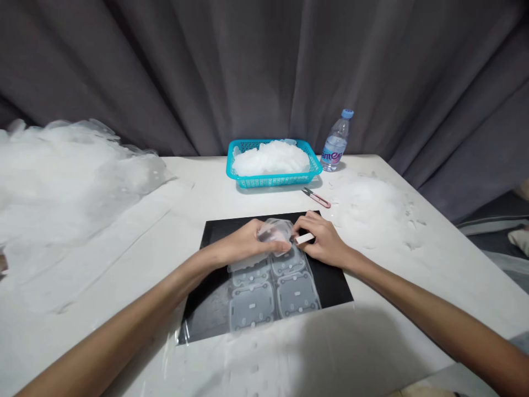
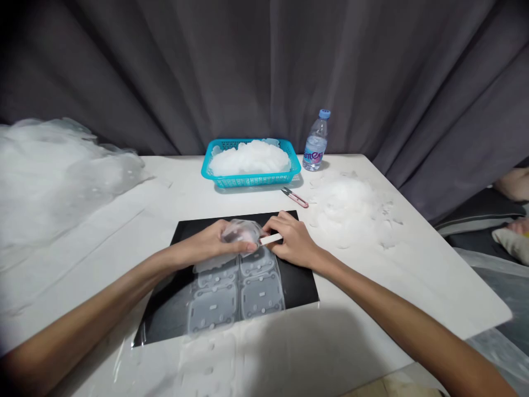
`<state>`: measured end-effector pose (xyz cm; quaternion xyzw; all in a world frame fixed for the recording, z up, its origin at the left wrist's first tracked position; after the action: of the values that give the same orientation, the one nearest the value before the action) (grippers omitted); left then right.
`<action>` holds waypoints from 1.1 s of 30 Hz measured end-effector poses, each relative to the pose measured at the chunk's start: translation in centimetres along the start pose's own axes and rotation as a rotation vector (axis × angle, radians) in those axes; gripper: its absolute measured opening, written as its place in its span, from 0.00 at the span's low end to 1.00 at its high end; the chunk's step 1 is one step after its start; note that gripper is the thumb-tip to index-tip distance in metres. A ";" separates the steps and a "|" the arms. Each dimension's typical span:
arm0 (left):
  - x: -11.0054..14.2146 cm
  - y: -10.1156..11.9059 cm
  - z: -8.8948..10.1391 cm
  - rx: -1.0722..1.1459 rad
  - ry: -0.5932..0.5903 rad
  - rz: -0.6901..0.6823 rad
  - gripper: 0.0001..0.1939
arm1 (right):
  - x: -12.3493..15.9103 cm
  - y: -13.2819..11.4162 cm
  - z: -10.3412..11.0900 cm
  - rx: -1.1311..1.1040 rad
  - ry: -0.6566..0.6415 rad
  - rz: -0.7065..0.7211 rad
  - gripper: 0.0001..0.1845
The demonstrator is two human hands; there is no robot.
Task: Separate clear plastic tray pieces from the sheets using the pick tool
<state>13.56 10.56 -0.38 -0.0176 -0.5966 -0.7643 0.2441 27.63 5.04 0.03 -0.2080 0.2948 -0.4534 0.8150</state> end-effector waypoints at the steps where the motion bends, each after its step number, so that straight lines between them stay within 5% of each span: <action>1: 0.0 -0.1 0.3 0.007 0.000 0.001 0.21 | 0.0 -0.1 0.1 -0.012 -0.003 0.008 0.09; 8: 0.1 -0.4 1.3 -0.027 0.020 -0.003 0.22 | 0.0 -0.5 0.5 -0.187 -0.022 0.067 0.03; 18: 0.5 0.4 1.6 -0.036 0.019 -0.079 0.20 | -0.1 0.0 0.5 -0.231 0.025 0.002 0.11; 26: 2.1 -1.5 4.4 -0.077 0.033 0.022 0.22 | 0.8 1.1 1.5 0.103 0.212 -0.203 0.06; 33: 1.2 -2.2 4.2 -0.030 0.090 -0.083 0.23 | 0.6 -1.9 -0.4 0.396 0.046 0.070 0.17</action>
<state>10.51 14.36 -0.81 0.0379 -0.5737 -0.7827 0.2382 26.40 3.56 0.68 -0.0229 0.2253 -0.4783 0.8485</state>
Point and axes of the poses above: each hand's wrist, its own x-axis away from the middle knuckle, its own z-axis out of the back of the hand, y = z × x, the point moved 8 cm from there along -x, towards the middle knuckle, and after that the axes turned 12 degrees about -y, right-handed, at the moved point
